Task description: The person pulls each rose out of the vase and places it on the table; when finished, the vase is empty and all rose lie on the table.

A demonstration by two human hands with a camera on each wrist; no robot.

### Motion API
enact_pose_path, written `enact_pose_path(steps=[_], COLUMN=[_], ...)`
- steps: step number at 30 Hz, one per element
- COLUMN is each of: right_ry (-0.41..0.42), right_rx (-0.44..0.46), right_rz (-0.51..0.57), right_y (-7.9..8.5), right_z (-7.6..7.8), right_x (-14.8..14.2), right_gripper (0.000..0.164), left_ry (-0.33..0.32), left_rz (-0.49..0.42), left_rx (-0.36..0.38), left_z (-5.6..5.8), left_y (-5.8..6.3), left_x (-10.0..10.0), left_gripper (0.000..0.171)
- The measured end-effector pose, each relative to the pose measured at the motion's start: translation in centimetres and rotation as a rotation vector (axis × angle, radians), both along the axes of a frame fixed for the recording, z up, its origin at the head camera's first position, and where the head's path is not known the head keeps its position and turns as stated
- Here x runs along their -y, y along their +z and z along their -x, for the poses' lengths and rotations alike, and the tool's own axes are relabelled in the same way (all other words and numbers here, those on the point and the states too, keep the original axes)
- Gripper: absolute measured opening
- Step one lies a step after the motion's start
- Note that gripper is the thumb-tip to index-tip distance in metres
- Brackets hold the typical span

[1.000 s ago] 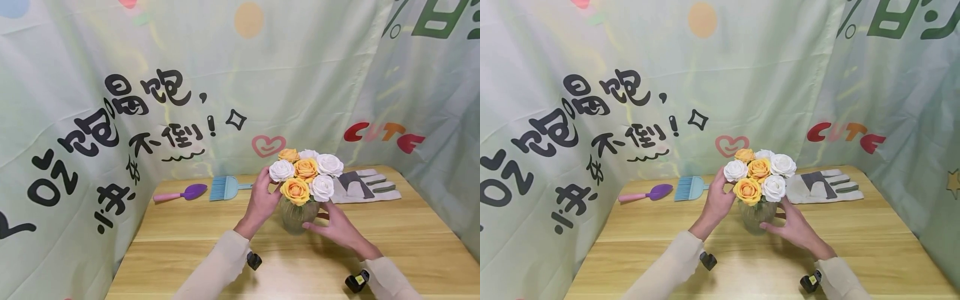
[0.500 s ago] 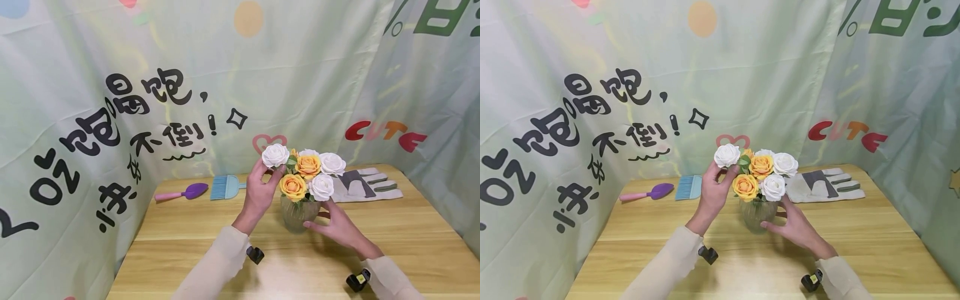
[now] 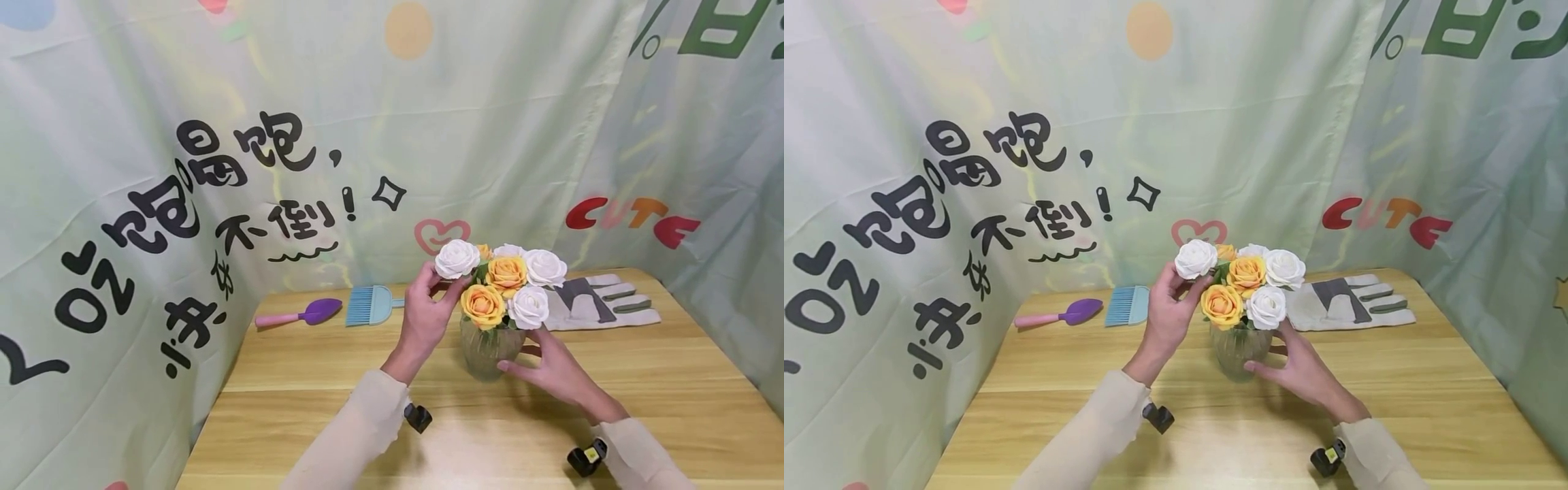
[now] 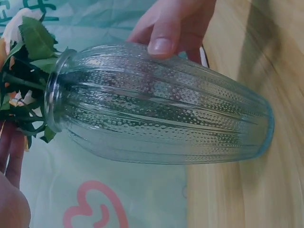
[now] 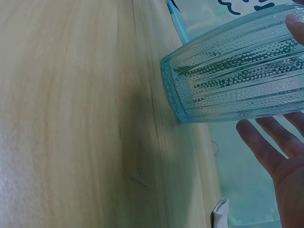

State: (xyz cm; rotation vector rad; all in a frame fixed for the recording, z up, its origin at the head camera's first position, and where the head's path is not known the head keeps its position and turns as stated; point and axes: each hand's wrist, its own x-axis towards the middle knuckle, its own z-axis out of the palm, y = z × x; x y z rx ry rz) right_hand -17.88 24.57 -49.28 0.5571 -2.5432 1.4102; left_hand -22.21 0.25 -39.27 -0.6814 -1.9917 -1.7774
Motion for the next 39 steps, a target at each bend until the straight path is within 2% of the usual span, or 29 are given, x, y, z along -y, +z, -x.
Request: enact_pose_path(steps=[4,7,11,15,18,22,29,33,39], right_ry=[-0.001,0.001,0.000,-0.001,0.000,-0.006,-0.011,-0.011,-0.011], right_rx=[0.000,0.004,0.009,0.014,0.024,0.039,0.054,0.056,0.059], right_rz=[-0.003,-0.002,0.001,0.001,-0.005,-0.011,-0.025,-0.024,-0.021], right_y=[0.0,-0.1,-0.1,-0.1,0.0,-0.1,-0.3,-0.4,-0.4], right_z=[0.1,0.1,0.1,0.2,0.2,0.2,0.3,0.2,0.2], right_x=[-0.1,-0.1,-0.1,-0.2,-0.3,-0.3,-0.3,-0.4,-0.4], right_gripper=[0.106,0.106,0.106,0.104,0.100,0.099,0.102,0.102,0.103], left_ry=[0.029,0.039,0.041,0.043,0.043,0.044,0.005,0.005,0.024], left_rz=[0.001,0.026,0.071,0.096,0.095,0.062,-0.056,-0.110,-0.233], left_rx=[-0.062,-0.140,-0.231,-0.267,-0.279,-0.289,-0.272,-0.260,-0.233], left_z=[-0.1,0.0,0.1,0.2,0.3,0.3,0.3,0.3,0.4], left_y=[-0.3,-0.6,-1.0,-1.5,-1.3,-0.3,1.8,3.0,6.2], left_x=[-0.4,-0.6,-0.7,-0.6,-0.6,-0.5,0.3,0.9,2.7], left_gripper=[0.021,0.013,0.013,0.016,0.020,0.021,0.026,0.026,0.032])
